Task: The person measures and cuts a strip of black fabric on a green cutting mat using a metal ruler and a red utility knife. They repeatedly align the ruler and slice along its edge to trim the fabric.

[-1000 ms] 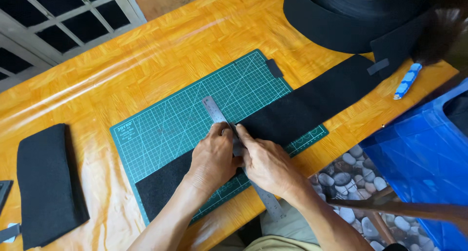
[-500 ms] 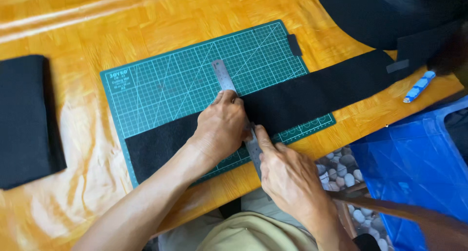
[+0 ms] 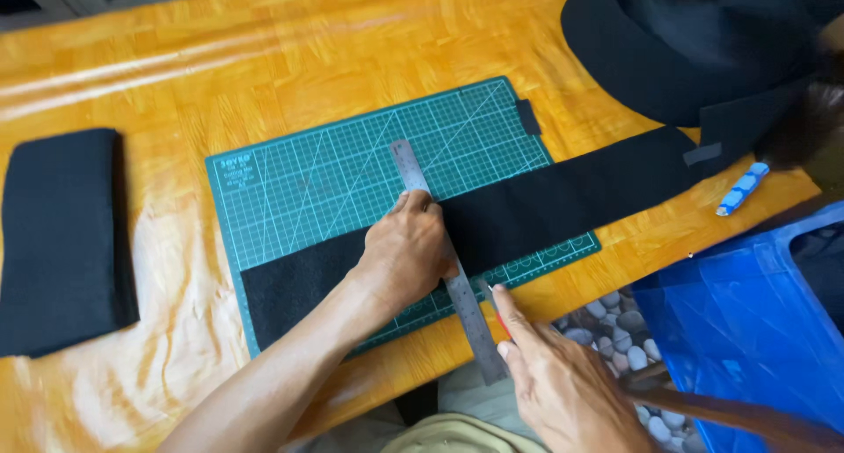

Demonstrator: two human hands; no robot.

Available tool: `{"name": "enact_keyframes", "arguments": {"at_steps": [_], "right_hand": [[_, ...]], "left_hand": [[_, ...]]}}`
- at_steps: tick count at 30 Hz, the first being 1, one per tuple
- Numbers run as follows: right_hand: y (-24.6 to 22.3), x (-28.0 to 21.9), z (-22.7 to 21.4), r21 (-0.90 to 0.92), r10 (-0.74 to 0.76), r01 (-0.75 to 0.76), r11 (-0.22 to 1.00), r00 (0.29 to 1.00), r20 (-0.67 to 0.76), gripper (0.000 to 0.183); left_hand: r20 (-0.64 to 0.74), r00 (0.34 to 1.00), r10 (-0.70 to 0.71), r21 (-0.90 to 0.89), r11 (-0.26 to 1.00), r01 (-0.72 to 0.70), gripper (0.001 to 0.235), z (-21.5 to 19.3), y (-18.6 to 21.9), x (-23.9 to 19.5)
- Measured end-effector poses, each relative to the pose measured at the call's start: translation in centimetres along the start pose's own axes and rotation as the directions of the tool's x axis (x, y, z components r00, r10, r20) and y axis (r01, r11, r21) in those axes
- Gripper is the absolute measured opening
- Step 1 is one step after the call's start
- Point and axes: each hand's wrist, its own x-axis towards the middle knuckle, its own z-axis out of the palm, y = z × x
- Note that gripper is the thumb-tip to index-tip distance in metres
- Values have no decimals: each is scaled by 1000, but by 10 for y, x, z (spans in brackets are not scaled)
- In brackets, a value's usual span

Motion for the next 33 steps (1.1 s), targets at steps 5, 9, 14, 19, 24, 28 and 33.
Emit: {"name": "enact_keyframes", "arguments": {"at_steps": [5, 9, 14, 19, 24, 28, 33], "right_hand": [[-14, 51, -22, 219, -199, 280, 935, 923, -331, 61], [-12, 103, -7, 330, -139, 204, 922, 968, -208, 64], [-17, 110, -13, 313, -119, 140, 939, 989, -86, 67], [-19, 111, 0, 234, -171, 209, 950, 970, -171, 69], [-30, 107, -9, 96, -142, 150, 984, 986, -86, 69], [-28, 112, -14, -5, -135, 135, 991, 988, -72, 70], [-27, 102, -13, -95, -176, 164, 982, 974, -140, 69]], "left_hand": [[114, 992, -46, -4, 999, 47, 65, -22, 12, 0], [191, 973, -130, -12, 991, 134, 65, -30, 17, 3], [205, 973, -107, 161, 984, 75, 78, -30, 19, 3], [130, 991, -31, 75, 997, 21, 72, -20, 10, 2], [55, 998, 30, 45, 998, -32, 61, -20, 9, 0], [68, 998, 17, 44, 999, -20, 69, -21, 9, 1], [38, 999, -6, -21, 1000, 7, 52, -19, 7, 1]]}}
